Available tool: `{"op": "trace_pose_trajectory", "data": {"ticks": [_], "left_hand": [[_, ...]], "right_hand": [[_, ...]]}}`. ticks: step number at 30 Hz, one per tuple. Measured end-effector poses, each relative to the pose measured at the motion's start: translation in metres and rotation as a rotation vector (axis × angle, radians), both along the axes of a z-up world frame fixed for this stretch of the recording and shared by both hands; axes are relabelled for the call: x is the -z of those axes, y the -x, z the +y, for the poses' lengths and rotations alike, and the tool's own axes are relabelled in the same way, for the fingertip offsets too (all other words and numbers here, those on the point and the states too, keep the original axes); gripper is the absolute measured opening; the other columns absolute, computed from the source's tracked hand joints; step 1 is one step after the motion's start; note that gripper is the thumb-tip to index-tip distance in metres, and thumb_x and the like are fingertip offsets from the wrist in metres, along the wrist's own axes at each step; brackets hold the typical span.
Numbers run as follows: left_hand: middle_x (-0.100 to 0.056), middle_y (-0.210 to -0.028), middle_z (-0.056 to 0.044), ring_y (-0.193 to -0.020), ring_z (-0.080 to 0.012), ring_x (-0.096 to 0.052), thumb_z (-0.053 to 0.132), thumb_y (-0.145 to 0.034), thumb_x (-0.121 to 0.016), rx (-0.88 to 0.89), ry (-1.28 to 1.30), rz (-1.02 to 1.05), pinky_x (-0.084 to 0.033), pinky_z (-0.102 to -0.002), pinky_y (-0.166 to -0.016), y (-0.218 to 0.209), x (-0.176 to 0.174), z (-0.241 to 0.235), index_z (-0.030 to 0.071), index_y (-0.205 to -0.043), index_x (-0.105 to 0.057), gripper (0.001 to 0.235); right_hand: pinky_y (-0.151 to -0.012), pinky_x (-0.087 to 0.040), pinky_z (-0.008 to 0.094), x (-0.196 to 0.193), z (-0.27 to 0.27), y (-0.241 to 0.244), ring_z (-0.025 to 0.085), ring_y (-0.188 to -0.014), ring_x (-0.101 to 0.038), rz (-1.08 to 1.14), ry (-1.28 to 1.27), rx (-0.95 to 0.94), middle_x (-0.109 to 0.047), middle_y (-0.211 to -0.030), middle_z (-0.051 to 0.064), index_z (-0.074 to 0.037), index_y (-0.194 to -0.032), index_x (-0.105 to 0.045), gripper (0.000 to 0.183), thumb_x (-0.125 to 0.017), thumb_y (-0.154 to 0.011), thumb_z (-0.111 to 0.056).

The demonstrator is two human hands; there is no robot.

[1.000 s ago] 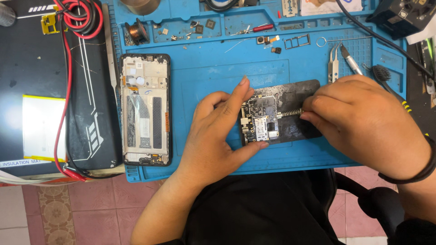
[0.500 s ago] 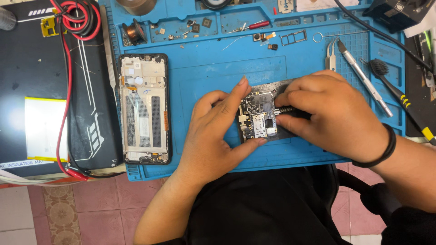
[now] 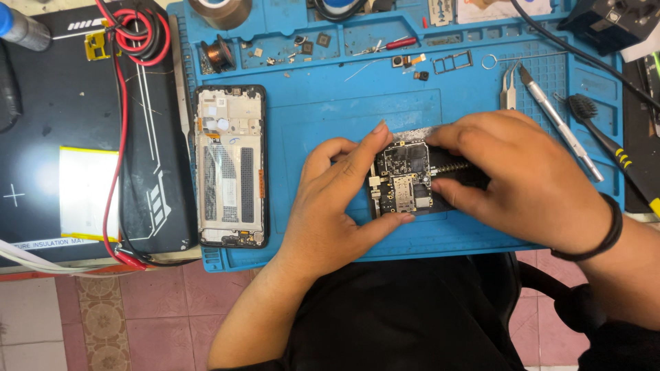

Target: The person handles a small circuit board, turning it over and inspecting it. They then use a soldering iron to work on specific points on the board. The person continues to inspect the board after soldering.

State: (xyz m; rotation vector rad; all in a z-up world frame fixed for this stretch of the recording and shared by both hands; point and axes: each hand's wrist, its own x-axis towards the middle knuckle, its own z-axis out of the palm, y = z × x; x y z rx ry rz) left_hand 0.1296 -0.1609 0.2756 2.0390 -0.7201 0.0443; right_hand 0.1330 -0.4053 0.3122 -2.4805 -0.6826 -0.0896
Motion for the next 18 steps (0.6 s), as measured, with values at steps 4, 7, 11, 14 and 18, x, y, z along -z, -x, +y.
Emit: {"op": "trace_pose_trajectory", "data": {"ticks": [4, 7, 11, 14, 18], "left_hand": [[-0.065, -0.145, -0.009, -0.130, -0.0269, -0.054, 0.024, -0.076, -0.096, -0.022, 0.033, -0.020, -0.042, -0.037, -0.116, 0.001, 0.001, -0.001, 0.003, -0.157, -0.040, 0.100], [-0.065, -0.145, -0.009, -0.132, -0.0274, -0.054, 0.024, -0.075, -0.096, -0.001, 0.054, -0.024, -0.042, -0.037, -0.118, 0.002, -0.001, 0.002, 0.003, -0.158, -0.039, 0.102], [-0.067, -0.139, -0.010, -0.130, -0.0238, -0.058, 0.026, -0.075, -0.097, 0.010, 0.155, -0.004, -0.044, -0.036, -0.118, 0.006, -0.003, 0.005, 0.005, -0.158, -0.040, 0.103], [-0.070, -0.132, -0.010, -0.123, -0.0173, -0.063, 0.021, -0.079, -0.093, -0.005, 0.339, 0.174, -0.048, -0.032, -0.111, 0.013, -0.004, 0.000, 0.004, -0.157, -0.041, 0.095], [-0.073, -0.117, -0.010, -0.103, -0.0102, -0.064, 0.006, -0.094, -0.080, -0.048, 0.605, 0.452, -0.052, -0.026, -0.093, 0.008, -0.002, -0.019, 0.000, -0.151, -0.049, 0.066]], "right_hand": [[-0.090, -0.050, 0.042, -0.007, 0.008, 0.004, 0.035, -0.107, -0.065, -0.114, -0.026, -0.058, -0.064, -0.122, 0.017, 0.003, -0.123, -0.061, 0.068, -0.085, -0.062, -0.015], [-0.095, -0.049, 0.045, -0.010, 0.007, 0.007, 0.037, -0.110, -0.064, -0.217, 0.001, -0.074, -0.063, -0.122, 0.017, 0.002, -0.122, -0.065, 0.065, -0.085, -0.062, -0.015], [-0.096, -0.052, 0.045, -0.005, -0.001, 0.018, 0.030, -0.096, -0.069, -0.286, -0.012, -0.123, -0.069, -0.103, 0.008, -0.007, -0.110, -0.071, 0.038, -0.083, -0.074, -0.007], [-0.094, -0.056, 0.034, 0.006, -0.006, 0.027, 0.021, -0.099, -0.074, -0.031, -0.286, 0.062, -0.074, -0.103, 0.005, -0.008, -0.109, -0.070, 0.023, -0.079, -0.087, -0.009], [-0.084, -0.059, 0.030, 0.021, -0.008, 0.021, 0.016, -0.088, -0.072, 0.680, -1.000, 0.309, -0.075, -0.094, 0.008, 0.002, -0.107, -0.065, 0.018, -0.070, -0.099, -0.013]]}}
